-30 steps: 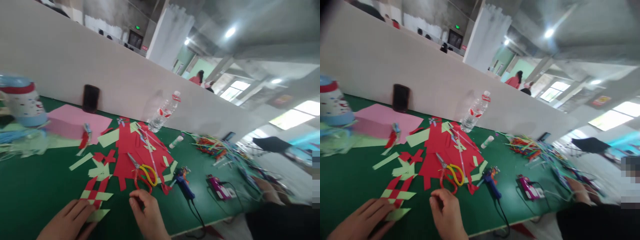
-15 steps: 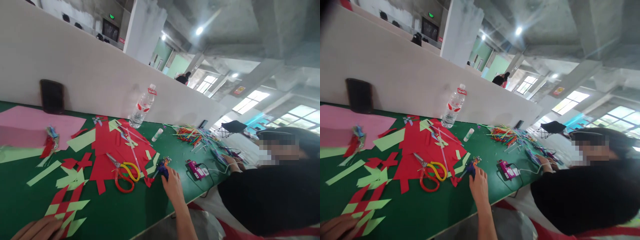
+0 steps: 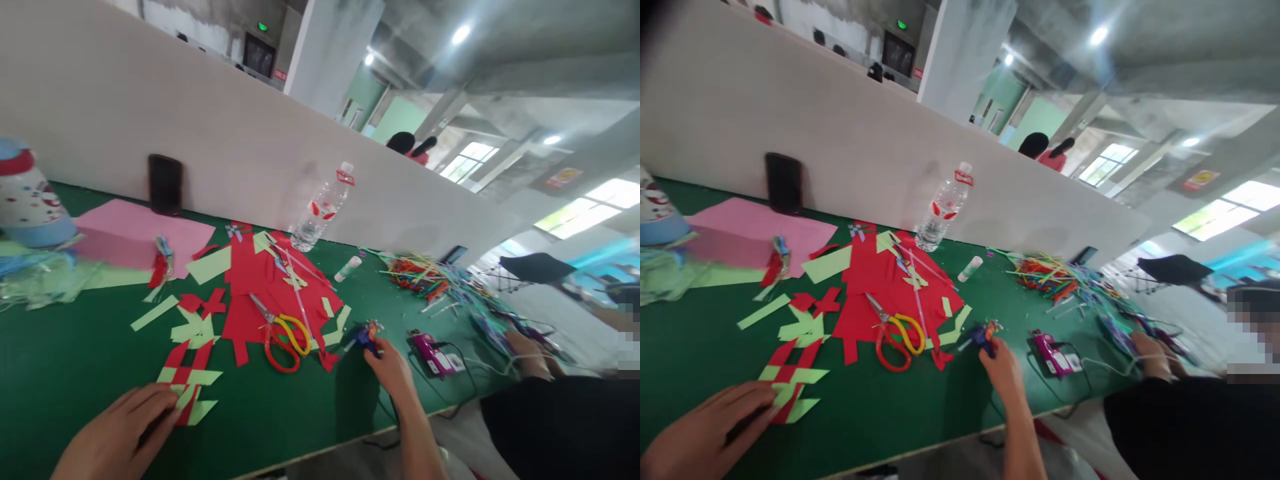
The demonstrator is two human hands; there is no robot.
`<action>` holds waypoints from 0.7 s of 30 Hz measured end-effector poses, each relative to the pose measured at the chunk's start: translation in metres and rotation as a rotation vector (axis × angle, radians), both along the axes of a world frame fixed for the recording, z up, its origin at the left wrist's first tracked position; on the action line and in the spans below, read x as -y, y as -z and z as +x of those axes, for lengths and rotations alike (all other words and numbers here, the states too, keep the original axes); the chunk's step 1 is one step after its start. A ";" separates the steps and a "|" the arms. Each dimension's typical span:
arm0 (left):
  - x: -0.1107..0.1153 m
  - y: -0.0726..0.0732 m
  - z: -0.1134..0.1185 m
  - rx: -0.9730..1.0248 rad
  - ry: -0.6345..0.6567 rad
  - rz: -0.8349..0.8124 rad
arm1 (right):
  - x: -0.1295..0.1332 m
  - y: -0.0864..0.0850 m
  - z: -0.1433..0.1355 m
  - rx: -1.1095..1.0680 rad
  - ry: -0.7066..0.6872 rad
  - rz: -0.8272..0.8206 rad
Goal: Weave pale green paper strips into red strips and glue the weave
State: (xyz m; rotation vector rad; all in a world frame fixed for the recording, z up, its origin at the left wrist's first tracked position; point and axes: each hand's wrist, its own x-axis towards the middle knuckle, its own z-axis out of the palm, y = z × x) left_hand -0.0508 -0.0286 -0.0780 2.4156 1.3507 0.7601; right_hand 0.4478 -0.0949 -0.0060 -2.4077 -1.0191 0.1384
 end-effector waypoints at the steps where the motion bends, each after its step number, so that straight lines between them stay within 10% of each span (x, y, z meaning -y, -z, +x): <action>1: -0.001 -0.005 0.002 -0.017 0.002 0.011 | 0.002 -0.004 0.003 -0.032 0.018 0.028; 10: -0.002 -0.023 0.005 -0.026 0.059 0.046 | 0.048 -0.043 -0.063 -0.472 -0.066 0.300; 16: -0.003 -0.023 0.002 -0.028 0.111 0.037 | 0.048 0.002 -0.183 -0.675 -0.488 -0.003; 21: -0.001 -0.025 0.004 0.000 0.124 -0.029 | 0.032 0.028 -0.224 -0.875 -0.762 -0.076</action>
